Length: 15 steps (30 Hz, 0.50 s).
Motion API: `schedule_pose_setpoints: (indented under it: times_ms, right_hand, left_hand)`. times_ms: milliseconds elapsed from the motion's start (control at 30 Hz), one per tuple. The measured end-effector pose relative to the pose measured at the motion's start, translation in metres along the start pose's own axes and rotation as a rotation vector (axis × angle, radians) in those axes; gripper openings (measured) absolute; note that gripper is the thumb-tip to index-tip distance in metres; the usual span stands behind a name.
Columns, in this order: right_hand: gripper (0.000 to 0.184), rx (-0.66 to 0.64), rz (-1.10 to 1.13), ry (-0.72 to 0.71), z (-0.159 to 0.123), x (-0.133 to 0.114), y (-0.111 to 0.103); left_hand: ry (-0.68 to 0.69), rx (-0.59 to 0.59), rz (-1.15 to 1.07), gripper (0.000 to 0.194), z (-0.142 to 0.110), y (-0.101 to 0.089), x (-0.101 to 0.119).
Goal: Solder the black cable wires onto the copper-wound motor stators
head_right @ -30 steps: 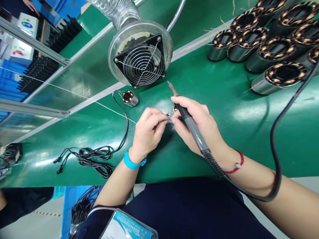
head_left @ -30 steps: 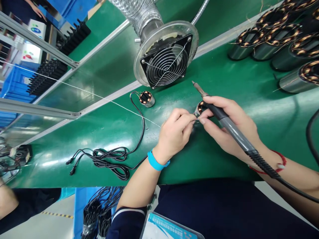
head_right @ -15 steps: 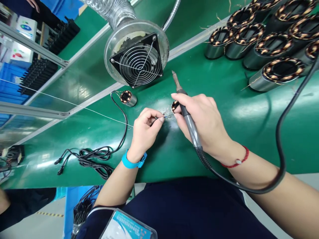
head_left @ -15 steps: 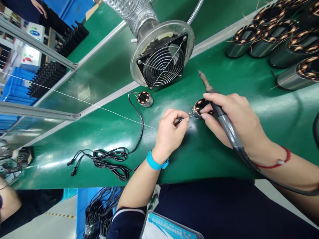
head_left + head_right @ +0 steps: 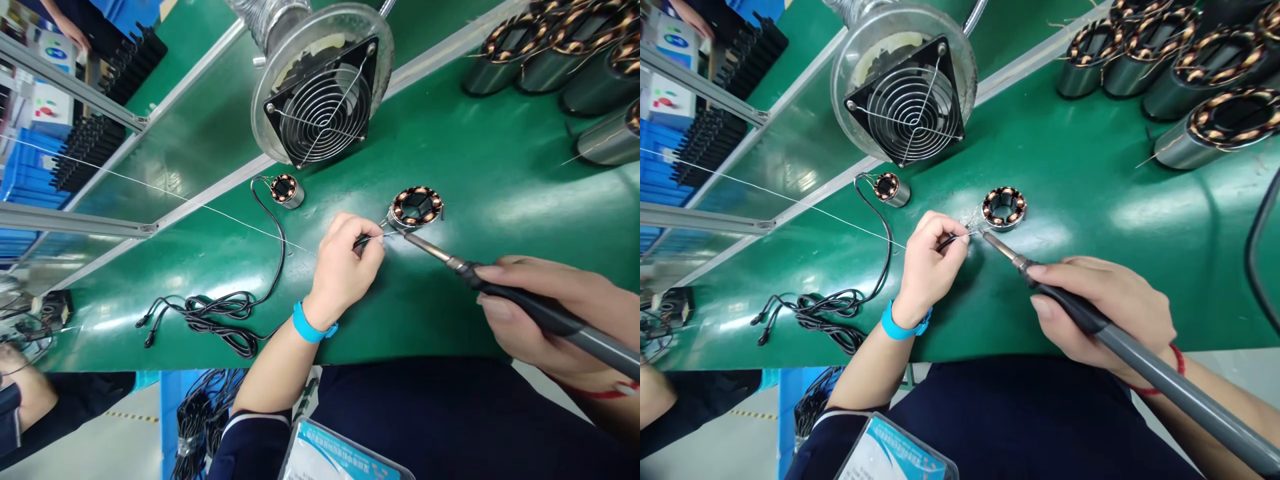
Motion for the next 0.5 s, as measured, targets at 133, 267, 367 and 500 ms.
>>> schedule_pose_setpoints:
  times_ms: [133,267,367,500]
  right_hand:
    - [0.008,0.004,0.009,0.022,-0.0004,-0.0020,0.0011]
    - [0.007,0.002,0.038,0.030,0.0024,-0.0027,0.0042]
    - [0.008,-0.015,0.048,0.041,0.0031,-0.0016,0.0048]
    - [0.008,-0.013,0.052,0.037,-0.0002,-0.0004,0.0052]
  left_hand:
    - [0.014,0.009,-0.005,0.016,-0.0006,0.0004,0.0006]
    - [-0.001,-0.006,0.032,0.016,-0.0008,0.0008,0.0007]
    - [0.012,-0.008,0.040,0.015,-0.0009,0.0010,0.0008]
    - [0.031,0.012,0.032,0.016,-0.0010,0.0013,0.0012]
Point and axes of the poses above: each hand's wrist, its own z-axis towards the middle knuckle, its own y-axis out of the palm, x = y × z, the point moved 1 cm from there along z, towards the middle knuckle, and after that the axes turned 2 degrees about -z, right-handed, at the moved point
